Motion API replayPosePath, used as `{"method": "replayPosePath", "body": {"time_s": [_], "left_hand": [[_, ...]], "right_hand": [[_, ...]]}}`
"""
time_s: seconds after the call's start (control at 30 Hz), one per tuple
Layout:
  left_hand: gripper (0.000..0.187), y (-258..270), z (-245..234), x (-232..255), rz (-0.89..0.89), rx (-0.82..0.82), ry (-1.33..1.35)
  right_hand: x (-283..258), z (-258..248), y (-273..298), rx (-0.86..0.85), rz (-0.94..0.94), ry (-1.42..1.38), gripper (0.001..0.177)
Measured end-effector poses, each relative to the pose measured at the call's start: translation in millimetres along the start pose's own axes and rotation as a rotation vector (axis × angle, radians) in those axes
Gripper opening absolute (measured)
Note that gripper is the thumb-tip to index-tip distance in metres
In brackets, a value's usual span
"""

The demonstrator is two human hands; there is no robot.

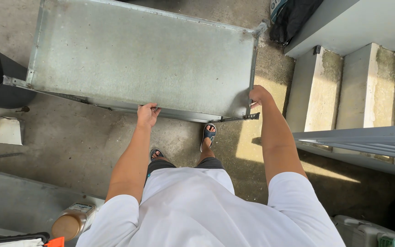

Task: Assembling and adjusting a metal storage shelf using tools like a wrench and screwdriver.

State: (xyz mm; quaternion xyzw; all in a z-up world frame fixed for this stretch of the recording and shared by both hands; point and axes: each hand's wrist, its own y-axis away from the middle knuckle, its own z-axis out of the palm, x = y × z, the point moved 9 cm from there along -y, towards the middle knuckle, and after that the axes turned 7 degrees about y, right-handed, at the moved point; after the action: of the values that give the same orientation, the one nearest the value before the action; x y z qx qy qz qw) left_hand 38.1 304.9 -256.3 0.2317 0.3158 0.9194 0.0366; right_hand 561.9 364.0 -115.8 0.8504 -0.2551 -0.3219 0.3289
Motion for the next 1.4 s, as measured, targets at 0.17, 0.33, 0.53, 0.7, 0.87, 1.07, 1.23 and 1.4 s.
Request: {"method": "replayPosePath", "body": {"time_s": [0.17, 0.33, 0.53, 0.7, 0.87, 1.07, 1.23, 1.4], "left_hand": [[0.053, -4.1, 59.5, -57.0, -0.03, 0.006, -0.104], [0.055, -26.1, 66.8, -97.5, -0.035, 0.049, -0.095], [0.048, -13.4, 91.4, -76.0, -0.011, 0.153, -0.174], [0.043, -6.7, 68.3, -40.4, 0.106, 0.341, -0.465], [0.045, -6.3, 90.2, -21.1, 0.071, 0.263, -0.513], [0.043, -1.6, 92.7, -14.1, -0.047, 0.251, -0.765], [0.043, 9.8, 93.9, -14.2, -0.187, 0.178, -0.95], [0.045, -0.4, 93.3, -9.6, -0.134, 0.183, -1.052]], "right_hand": [[47.7, -47.7, -58.3, -0.038, 0.013, -0.005, 0.045], [54.8, -73.1, -75.3, -0.149, -0.003, 0.005, 0.048], [55.7, -83.1, -92.9, -0.254, -0.053, -0.036, 0.05], [52.4, -72.5, -86.7, -0.257, -0.067, -0.14, 0.05], [32.5, -76.3, -94.2, -0.146, -0.102, -0.123, 0.057], [36.8, -94.2, -76.4, 0.02, -0.072, 0.11, 0.053], [46.5, -110.4, -45.8, 0.123, -0.063, 0.104, 0.049], [64.7, -103.3, -25.7, 0.026, -0.071, -0.09, 0.042]]}}
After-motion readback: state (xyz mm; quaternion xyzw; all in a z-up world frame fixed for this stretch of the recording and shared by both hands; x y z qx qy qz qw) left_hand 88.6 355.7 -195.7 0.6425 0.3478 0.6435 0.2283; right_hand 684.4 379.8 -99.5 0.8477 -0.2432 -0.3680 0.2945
